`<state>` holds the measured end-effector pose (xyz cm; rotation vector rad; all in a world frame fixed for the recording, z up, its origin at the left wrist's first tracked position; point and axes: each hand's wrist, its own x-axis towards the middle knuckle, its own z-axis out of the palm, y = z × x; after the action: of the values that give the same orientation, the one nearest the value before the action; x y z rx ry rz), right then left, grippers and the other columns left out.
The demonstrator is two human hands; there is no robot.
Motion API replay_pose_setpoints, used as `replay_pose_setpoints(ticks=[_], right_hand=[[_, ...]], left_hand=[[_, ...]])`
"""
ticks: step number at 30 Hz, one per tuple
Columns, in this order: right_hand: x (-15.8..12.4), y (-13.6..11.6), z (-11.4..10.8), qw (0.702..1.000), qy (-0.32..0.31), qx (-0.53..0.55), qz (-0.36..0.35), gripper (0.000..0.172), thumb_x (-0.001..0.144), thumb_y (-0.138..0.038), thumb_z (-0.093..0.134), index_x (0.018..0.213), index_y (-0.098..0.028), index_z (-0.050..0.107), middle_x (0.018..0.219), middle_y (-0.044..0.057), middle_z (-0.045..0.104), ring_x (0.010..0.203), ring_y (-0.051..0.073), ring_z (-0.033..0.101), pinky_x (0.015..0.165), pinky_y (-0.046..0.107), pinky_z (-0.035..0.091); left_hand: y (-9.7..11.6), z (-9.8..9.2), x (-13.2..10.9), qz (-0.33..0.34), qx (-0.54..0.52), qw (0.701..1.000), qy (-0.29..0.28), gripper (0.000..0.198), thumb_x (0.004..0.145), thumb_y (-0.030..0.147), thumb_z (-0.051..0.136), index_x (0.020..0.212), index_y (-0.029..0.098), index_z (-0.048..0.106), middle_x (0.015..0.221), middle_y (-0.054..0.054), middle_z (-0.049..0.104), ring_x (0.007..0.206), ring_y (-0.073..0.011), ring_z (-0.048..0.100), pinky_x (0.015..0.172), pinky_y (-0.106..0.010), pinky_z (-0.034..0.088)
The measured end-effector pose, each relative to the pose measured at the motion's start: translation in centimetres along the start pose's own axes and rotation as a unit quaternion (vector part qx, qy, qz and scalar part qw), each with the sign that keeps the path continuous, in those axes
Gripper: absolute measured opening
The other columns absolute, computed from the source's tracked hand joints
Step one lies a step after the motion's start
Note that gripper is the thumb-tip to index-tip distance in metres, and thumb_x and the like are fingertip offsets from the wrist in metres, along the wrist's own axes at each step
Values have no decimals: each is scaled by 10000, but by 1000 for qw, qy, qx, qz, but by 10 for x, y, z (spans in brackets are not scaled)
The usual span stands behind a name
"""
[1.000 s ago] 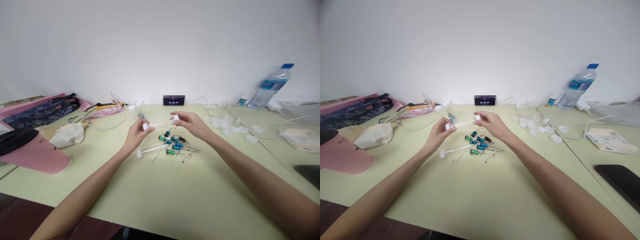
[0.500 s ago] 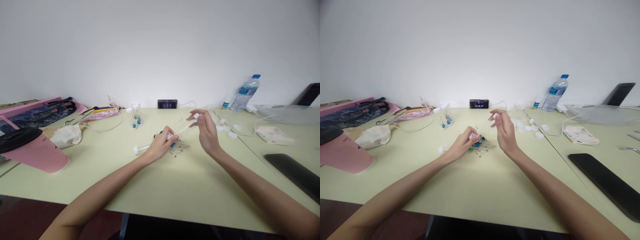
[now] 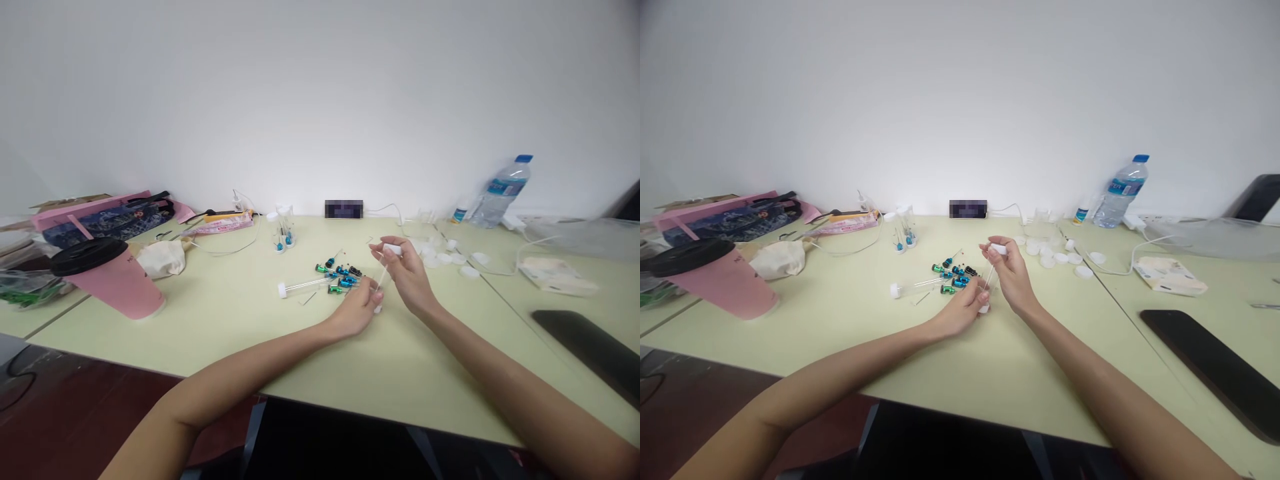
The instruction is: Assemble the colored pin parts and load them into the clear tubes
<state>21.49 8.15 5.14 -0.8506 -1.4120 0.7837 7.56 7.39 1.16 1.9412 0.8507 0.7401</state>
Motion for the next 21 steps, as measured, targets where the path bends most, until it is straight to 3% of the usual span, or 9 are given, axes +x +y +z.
replay_pose_setpoints(ticks=[5, 8, 10, 12, 14, 16, 18, 21], right_hand=[[0, -14, -6, 994, -110, 2, 27, 542, 873, -463, 545, 1323, -371, 257, 1151, 38, 470, 894, 177, 641, 838, 409, 543], [7, -18, -27, 992, -110, -65, 8, 593, 832, -397, 609, 1317, -344, 270, 1066, 32, 483, 804, 167, 616, 801, 400, 539], [14, -16, -52, 990, -25, -138, -34, 569, 808, -339, 628, 1280, -312, 311, 1020, 31, 478, 867, 178, 584, 841, 383, 512], [21, -9, -84, 969, 70, -227, -61, 558, 790, -271, 619, 1265, -270, 325, 962, 40, 468, 928, 196, 549, 839, 356, 494], [25, -1, -117, 941, 146, -301, -50, 625, 762, -180, 590, 1307, -237, 289, 1063, 93, 438, 963, 198, 534, 827, 340, 484], [26, 6, -147, 912, 197, -360, -27, 716, 737, -112, 566, 1366, -215, 241, 1229, 170, 343, 1002, 196, 528, 828, 330, 478], [25, 13, -168, 889, 213, -405, -19, 772, 735, -85, 570, 1413, -206, 220, 1296, 208, 286, 1026, 203, 531, 853, 333, 467], [23, 23, -182, 876, 212, -432, -33, 801, 738, -94, 620, 1436, -202, 242, 1297, 208, 315, 1008, 218, 559, 901, 358, 452]], left_hand=[[10, -3, -3, 27, -55, 998, -8, 351, 911, 492, 375, 1099, 201, 427, 852, -53, 601, 605, -140, 540, 615, -292, 459], [21, -30, -2, 38, 67, 997, 13, 366, 888, 524, 414, 1005, 202, 542, 781, -28, 619, 601, -145, 547, 647, -295, 439], [21, -61, 1, 56, 137, 983, 112, 353, 891, 514, 414, 927, 204, 578, 722, -21, 610, 670, -170, 556, 675, -299, 421], [12, -99, 5, 92, 149, 950, 258, 276, 909, 429, 412, 949, 202, 563, 863, -42, 629, 756, -169, 561, 724, -297, 419], [-7, -136, 10, 97, 133, 900, 404, 206, 884, 307, 444, 1044, 194, 507, 1022, -76, 587, 848, -174, 546, 745, -292, 427], [-32, -165, 15, 63, 126, 835, 532, 339, 816, 192, 482, 1150, 185, 423, 1170, -113, 498, 986, -198, 507, 822, -318, 426], [-58, -183, 20, 27, 143, 801, 580, 470, 748, 139, 528, 1194, 160, 380, 1250, -146, 424, 1110, -235, 448, 941, -372, 379], [-87, -192, 28, -27, 155, 817, 555, 705, 675, 183, 655, 1280, 121, 299, 1293, -187, 383, 1237, -288, 357, 1053, -427, 274]])
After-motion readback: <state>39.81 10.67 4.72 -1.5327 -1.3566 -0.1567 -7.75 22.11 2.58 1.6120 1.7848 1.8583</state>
